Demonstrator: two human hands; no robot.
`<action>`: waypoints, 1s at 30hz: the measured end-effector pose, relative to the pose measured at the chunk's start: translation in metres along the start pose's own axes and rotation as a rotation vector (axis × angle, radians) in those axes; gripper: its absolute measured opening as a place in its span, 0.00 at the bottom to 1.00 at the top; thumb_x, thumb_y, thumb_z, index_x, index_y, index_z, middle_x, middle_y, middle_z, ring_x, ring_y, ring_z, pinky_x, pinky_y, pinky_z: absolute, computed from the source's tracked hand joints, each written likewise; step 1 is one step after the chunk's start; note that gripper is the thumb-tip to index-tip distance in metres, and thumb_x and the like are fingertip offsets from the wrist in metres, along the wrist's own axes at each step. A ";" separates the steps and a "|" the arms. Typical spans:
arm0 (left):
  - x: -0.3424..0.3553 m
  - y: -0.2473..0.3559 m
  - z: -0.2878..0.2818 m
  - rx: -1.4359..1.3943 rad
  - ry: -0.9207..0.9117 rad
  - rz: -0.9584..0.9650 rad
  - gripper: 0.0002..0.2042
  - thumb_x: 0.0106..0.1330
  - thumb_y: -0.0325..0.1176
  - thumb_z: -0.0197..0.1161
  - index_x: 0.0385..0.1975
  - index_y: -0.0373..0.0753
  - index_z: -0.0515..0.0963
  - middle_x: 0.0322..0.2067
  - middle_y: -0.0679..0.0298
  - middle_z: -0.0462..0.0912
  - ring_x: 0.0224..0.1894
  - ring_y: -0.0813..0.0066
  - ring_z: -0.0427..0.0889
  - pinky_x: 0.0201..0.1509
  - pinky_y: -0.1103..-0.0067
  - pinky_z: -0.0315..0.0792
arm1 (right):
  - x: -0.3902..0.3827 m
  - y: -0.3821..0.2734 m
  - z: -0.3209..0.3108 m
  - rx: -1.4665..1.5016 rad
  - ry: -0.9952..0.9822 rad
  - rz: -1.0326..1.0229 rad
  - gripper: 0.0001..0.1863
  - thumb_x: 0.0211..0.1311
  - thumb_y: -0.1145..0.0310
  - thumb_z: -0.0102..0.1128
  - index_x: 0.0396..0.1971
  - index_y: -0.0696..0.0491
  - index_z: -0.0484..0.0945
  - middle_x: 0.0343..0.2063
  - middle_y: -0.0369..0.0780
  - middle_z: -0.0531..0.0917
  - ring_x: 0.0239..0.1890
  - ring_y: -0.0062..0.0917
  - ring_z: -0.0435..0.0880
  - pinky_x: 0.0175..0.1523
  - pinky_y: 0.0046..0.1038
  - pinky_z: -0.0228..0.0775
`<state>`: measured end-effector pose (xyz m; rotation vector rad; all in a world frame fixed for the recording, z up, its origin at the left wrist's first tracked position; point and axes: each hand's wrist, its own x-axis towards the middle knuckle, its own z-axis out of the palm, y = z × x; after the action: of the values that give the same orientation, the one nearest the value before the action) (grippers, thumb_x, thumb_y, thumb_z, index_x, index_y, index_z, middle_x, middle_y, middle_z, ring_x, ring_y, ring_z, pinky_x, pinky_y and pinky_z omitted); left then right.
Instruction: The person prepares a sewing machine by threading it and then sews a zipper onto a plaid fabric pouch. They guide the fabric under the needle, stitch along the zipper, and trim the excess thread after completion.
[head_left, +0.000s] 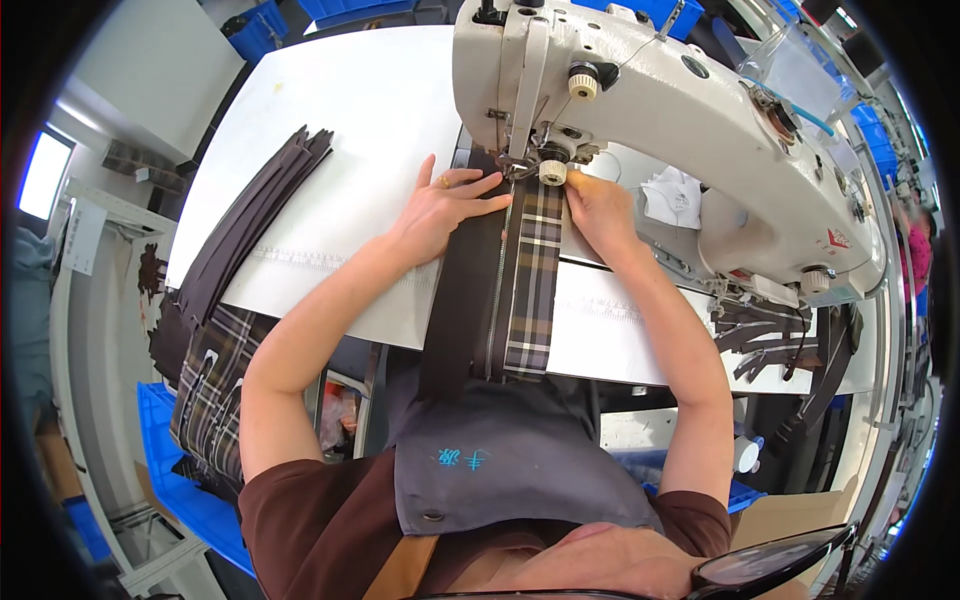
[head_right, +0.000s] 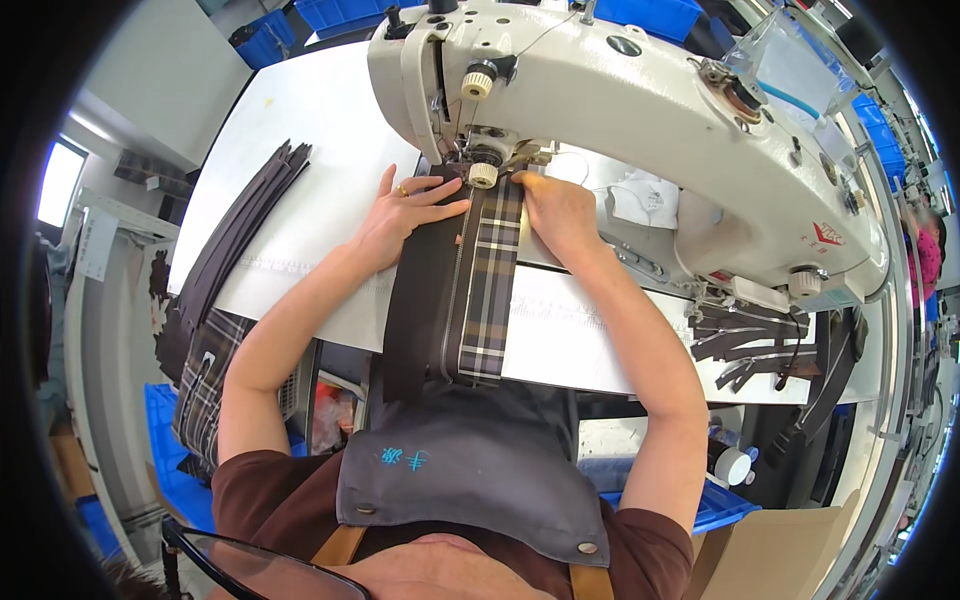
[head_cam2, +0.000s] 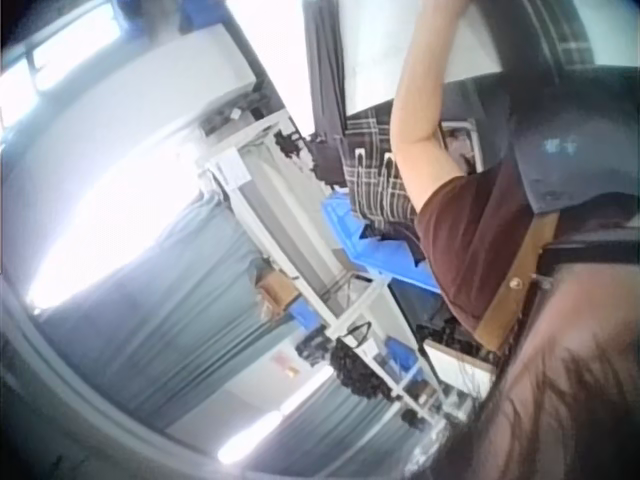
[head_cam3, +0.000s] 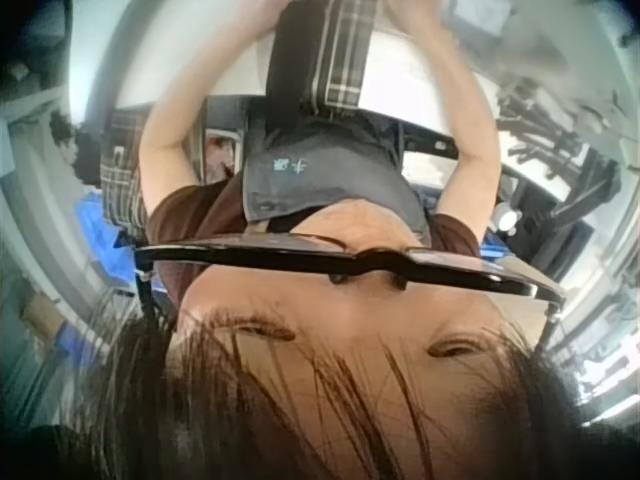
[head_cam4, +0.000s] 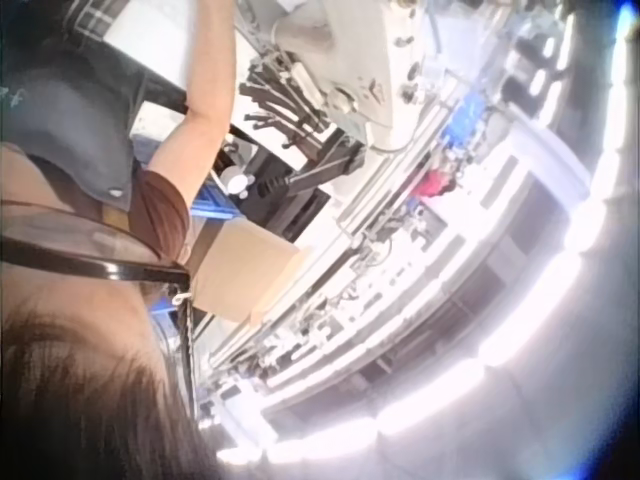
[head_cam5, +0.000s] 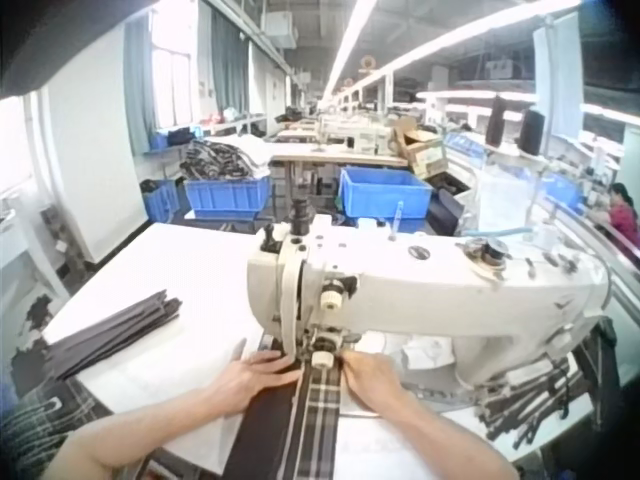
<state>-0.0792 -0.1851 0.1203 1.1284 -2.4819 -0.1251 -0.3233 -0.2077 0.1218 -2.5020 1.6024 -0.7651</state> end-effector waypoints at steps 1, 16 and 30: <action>0.000 0.000 0.000 -0.004 0.001 0.001 0.20 0.53 0.40 0.64 0.49 0.55 0.77 0.55 0.63 0.73 0.58 0.62 0.69 0.65 0.49 0.41 | 0.000 0.002 0.000 0.000 0.000 0.009 0.10 0.58 0.67 0.50 0.36 0.46 0.80 0.23 0.41 0.82 0.27 0.35 0.82 0.32 0.34 0.72; -0.004 -0.004 0.006 0.080 0.003 0.056 0.26 0.51 0.26 0.60 0.53 0.57 0.74 0.57 0.68 0.71 0.57 0.63 0.69 0.64 0.47 0.42 | -0.020 -0.026 -0.016 -0.076 0.070 -0.323 0.09 0.50 0.73 0.59 0.34 0.53 0.78 0.37 0.35 0.79 0.40 0.29 0.75 0.43 0.31 0.66; -0.002 0.002 -0.002 -0.035 -0.041 0.008 0.34 0.42 0.14 0.53 0.51 0.55 0.76 0.56 0.67 0.72 0.56 0.64 0.68 0.63 0.46 0.42 | -0.018 -0.033 0.010 -0.046 0.013 -0.314 0.16 0.52 0.68 0.61 0.43 0.52 0.77 0.44 0.31 0.80 0.37 0.29 0.76 0.45 0.32 0.64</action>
<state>-0.0784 -0.1822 0.1213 1.1115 -2.5103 -0.1906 -0.2975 -0.1787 0.1171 -2.8265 1.2576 -0.7827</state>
